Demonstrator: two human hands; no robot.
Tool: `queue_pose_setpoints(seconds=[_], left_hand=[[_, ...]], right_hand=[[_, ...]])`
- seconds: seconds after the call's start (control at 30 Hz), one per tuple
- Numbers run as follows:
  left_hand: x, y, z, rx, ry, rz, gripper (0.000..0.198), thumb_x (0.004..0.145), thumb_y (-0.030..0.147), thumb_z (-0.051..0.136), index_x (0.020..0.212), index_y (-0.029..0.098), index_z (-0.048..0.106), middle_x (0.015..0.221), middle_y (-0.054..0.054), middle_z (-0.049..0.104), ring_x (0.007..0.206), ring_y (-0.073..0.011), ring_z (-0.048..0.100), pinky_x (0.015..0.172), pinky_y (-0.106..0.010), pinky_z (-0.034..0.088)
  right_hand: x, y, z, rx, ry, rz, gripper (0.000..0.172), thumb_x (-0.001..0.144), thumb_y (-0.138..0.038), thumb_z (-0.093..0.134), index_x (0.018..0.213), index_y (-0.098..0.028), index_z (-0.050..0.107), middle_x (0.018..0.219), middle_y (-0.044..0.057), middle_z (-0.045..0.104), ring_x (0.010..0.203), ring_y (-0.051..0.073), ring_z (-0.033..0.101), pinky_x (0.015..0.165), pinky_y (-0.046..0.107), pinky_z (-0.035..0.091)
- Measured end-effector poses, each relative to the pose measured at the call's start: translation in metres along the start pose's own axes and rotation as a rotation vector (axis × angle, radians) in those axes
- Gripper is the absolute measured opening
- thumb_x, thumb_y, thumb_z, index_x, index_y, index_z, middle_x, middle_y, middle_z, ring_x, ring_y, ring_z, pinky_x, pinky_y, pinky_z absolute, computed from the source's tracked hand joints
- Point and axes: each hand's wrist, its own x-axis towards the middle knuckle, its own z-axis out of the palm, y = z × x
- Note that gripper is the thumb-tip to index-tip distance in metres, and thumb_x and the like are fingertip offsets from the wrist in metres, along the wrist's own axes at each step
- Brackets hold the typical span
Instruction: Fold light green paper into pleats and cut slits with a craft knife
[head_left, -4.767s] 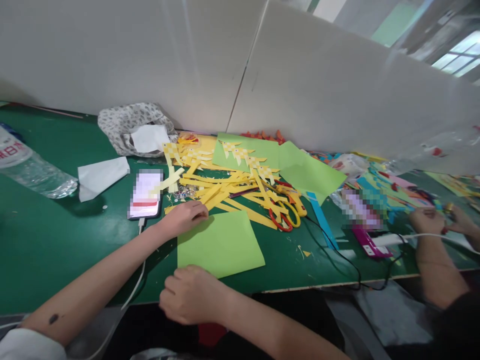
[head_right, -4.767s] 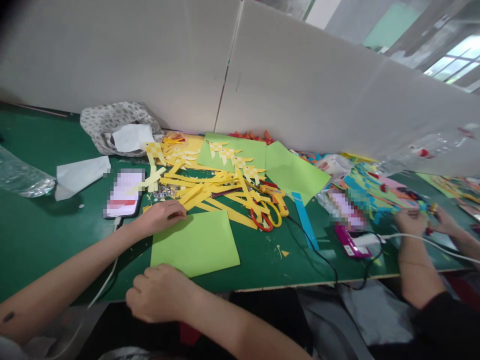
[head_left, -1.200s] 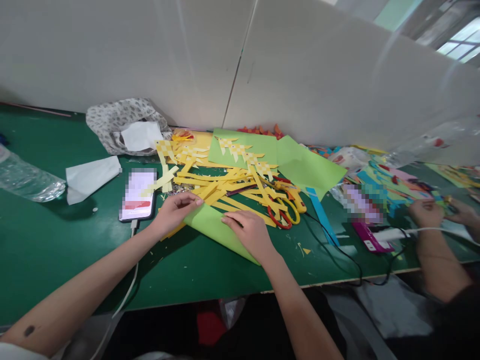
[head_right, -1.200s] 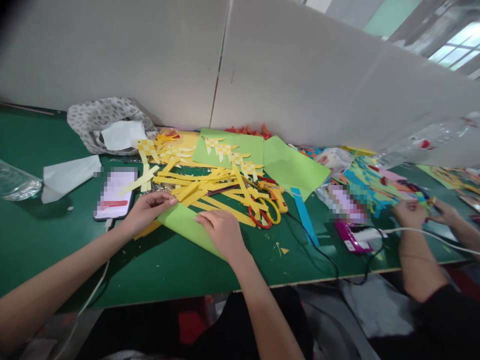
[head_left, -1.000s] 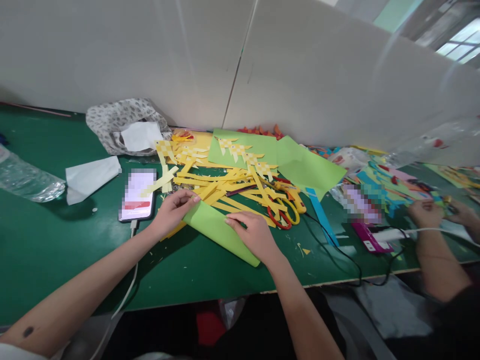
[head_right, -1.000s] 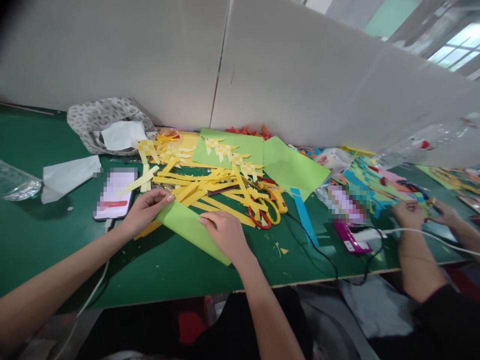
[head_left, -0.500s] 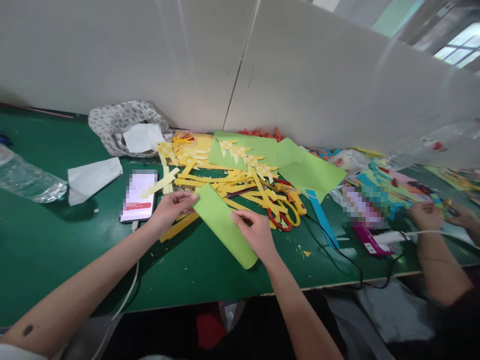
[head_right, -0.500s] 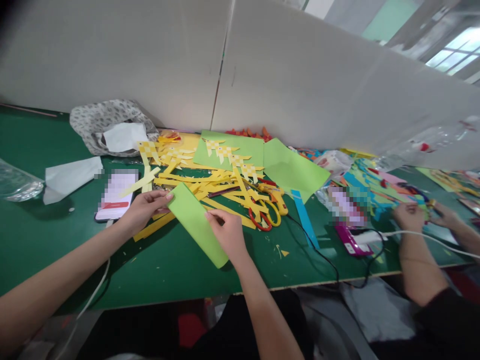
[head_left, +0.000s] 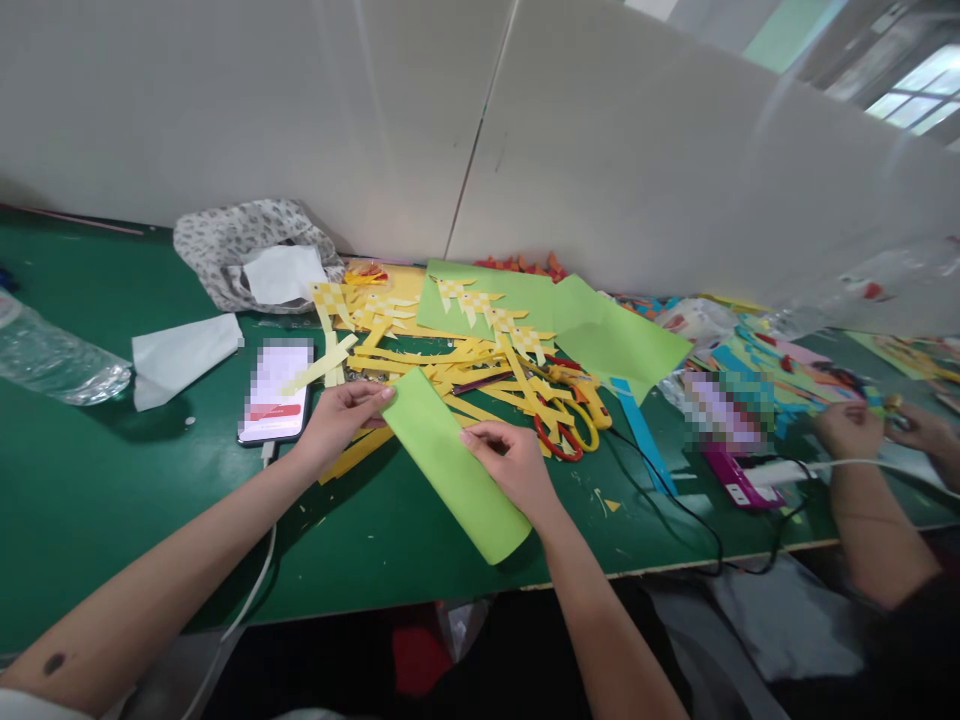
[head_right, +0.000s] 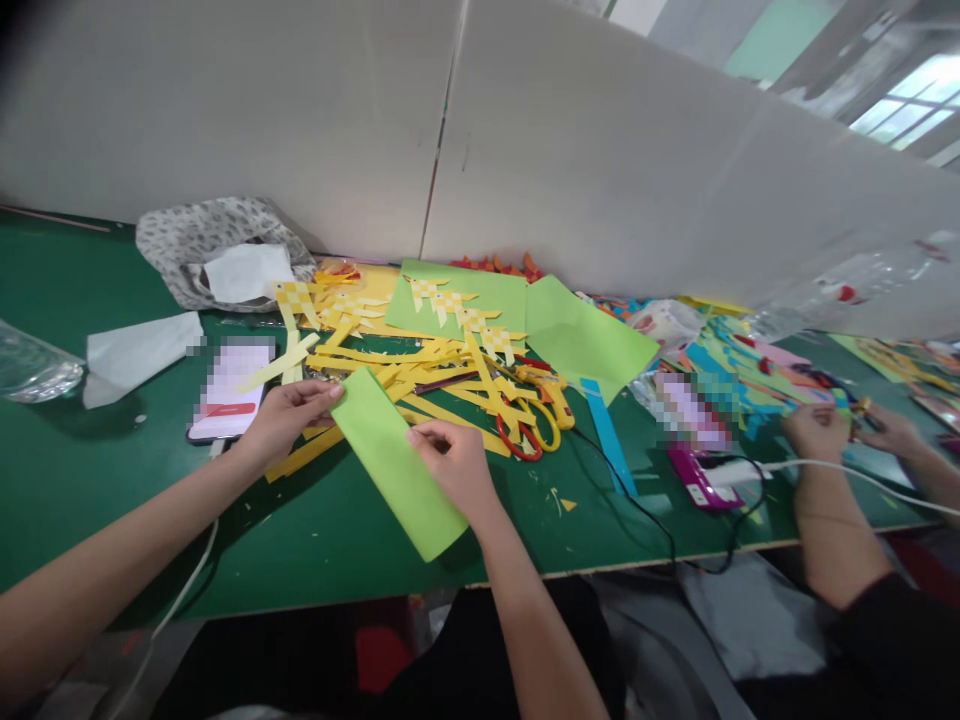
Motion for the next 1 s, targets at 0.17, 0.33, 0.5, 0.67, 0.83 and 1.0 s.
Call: queue_pose_setpoints(seconds=[0.17, 0.33, 0.5, 0.67, 0.83, 1.0], left_hand=[[0.0, 0.0, 0.0, -0.008, -0.052, -0.042, 0.035, 0.067, 0.05, 0.074, 0.074, 0.016, 0.068, 0.071, -0.005, 0.071, 0.067, -0.0147, 0.067, 0.072, -0.028, 0.058], [0.001, 0.0, -0.003, -0.008, -0.006, 0.03, 0.033, 0.065, 0.048, 0.076, 0.073, 0.016, 0.068, 0.064, -0.001, 0.067, 0.059, -0.0112, 0.063, 0.066, -0.024, 0.057], [-0.004, 0.001, 0.003, -0.01, -0.095, -0.043, 0.03, 0.067, 0.043, 0.076, 0.081, 0.017, 0.07, 0.068, -0.003, 0.07, 0.059, -0.0129, 0.065, 0.065, -0.027, 0.056], [-0.007, -0.004, 0.008, 0.082, -0.259, -0.104, 0.025, 0.072, 0.042, 0.071, 0.077, 0.017, 0.073, 0.076, -0.008, 0.073, 0.063, -0.0136, 0.066, 0.064, -0.025, 0.056], [-0.005, -0.004, 0.005, 0.085, -0.249, -0.128, 0.026, 0.072, 0.041, 0.072, 0.079, 0.015, 0.074, 0.076, -0.008, 0.074, 0.065, -0.0137, 0.067, 0.067, -0.025, 0.056], [-0.007, 0.0, 0.008, -0.032, -0.212, -0.163, 0.031, 0.067, 0.036, 0.078, 0.089, 0.015, 0.072, 0.095, -0.01, 0.074, 0.08, -0.0184, 0.07, 0.071, -0.027, 0.057]], right_hand=[[-0.002, 0.004, 0.009, 0.064, 0.08, 0.018, 0.021, 0.078, -0.035, 0.062, 0.071, -0.017, 0.068, 0.063, 0.003, 0.066, 0.057, 0.016, 0.059, 0.051, 0.026, 0.044], [-0.003, 0.004, 0.014, 0.015, -0.012, -0.018, 0.023, 0.08, -0.035, 0.06, 0.066, -0.018, 0.063, 0.057, 0.0, 0.057, 0.052, 0.013, 0.049, 0.049, 0.025, 0.038], [-0.004, 0.002, 0.021, 0.034, 0.107, -0.01, 0.025, 0.083, -0.038, 0.057, 0.066, -0.019, 0.059, 0.054, -0.002, 0.048, 0.049, 0.012, 0.043, 0.045, 0.023, 0.034], [-0.005, 0.004, 0.032, 0.045, 0.163, 0.017, 0.026, 0.083, -0.04, 0.056, 0.068, -0.019, 0.059, 0.057, -0.001, 0.054, 0.051, 0.012, 0.047, 0.045, 0.023, 0.035], [-0.005, 0.006, 0.033, 0.085, 0.132, 0.035, 0.026, 0.081, -0.04, 0.058, 0.067, -0.018, 0.061, 0.057, 0.0, 0.056, 0.051, 0.013, 0.049, 0.045, 0.023, 0.037], [-0.008, 0.004, 0.036, 0.1, 0.067, 0.009, 0.023, 0.081, -0.036, 0.059, 0.068, -0.018, 0.062, 0.061, 0.001, 0.06, 0.054, 0.013, 0.052, 0.049, 0.023, 0.04]])
